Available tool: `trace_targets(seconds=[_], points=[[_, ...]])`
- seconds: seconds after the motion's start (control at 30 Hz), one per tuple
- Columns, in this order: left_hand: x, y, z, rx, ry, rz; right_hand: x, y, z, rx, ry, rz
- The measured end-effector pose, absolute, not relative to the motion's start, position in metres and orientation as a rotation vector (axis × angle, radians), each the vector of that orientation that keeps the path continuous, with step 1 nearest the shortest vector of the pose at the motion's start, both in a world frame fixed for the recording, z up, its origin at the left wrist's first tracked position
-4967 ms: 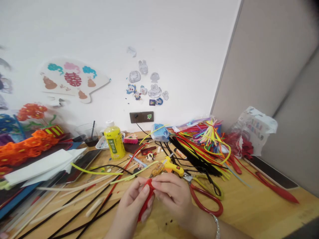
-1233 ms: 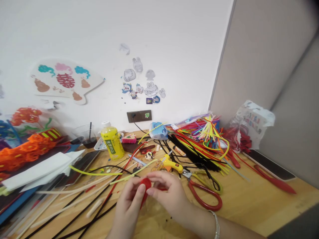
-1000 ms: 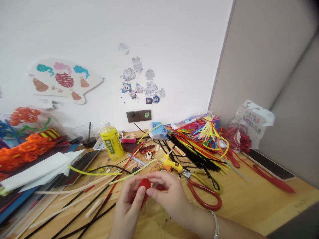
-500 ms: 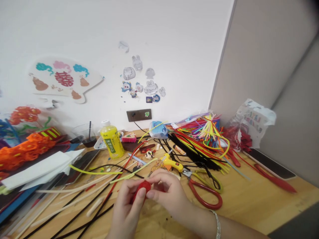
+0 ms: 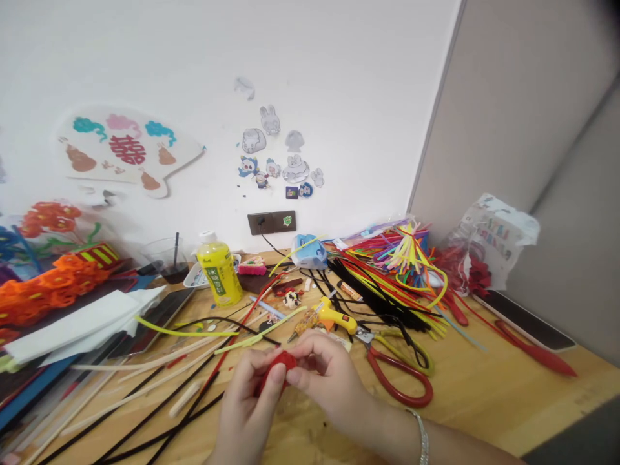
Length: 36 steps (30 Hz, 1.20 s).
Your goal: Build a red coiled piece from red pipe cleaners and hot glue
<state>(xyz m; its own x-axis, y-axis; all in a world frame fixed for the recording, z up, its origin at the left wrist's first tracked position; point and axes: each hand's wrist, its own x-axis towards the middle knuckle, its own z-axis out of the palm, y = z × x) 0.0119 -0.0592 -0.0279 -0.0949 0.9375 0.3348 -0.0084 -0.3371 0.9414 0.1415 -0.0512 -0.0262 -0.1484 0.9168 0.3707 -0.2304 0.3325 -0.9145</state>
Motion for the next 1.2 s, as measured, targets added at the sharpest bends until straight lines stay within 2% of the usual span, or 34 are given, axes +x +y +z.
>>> trace_targets(seconds=[0.2, 0.4, 0.5, 0.73, 1.0, 1.1, 1.2], points=[[0.010, -0.056, -0.031, 1.526, 1.088, 1.512, 0.143, -0.051, -0.024, -0.781, -1.362, 1.172], [0.003, -0.046, -0.036, 2.194, 1.274, 1.397, 0.148, -0.042, -0.024, -0.885, -1.311, 1.169], [0.005, -0.041, -0.035, 2.276, 1.324, 1.314, 0.149, -0.038, -0.024, -0.909, -1.264, 1.180], [0.012, -0.044, -0.026, 1.841, 1.369, 1.305, 0.155, -0.035, -0.015, -0.902, -1.427, 1.169], [0.013, -0.048, -0.019, 1.286, 1.075, 1.298, 0.163, -0.032, -0.011, -0.856, -1.634, 0.870], [0.017, -0.047, -0.018, 1.146, 0.848, 1.224, 0.163, -0.031, -0.011, -0.815, -1.640, 0.930], [0.019, -0.047, -0.019, 1.101, 0.766, 1.173, 0.161, -0.030, -0.012, -0.718, -1.589, 1.182]])
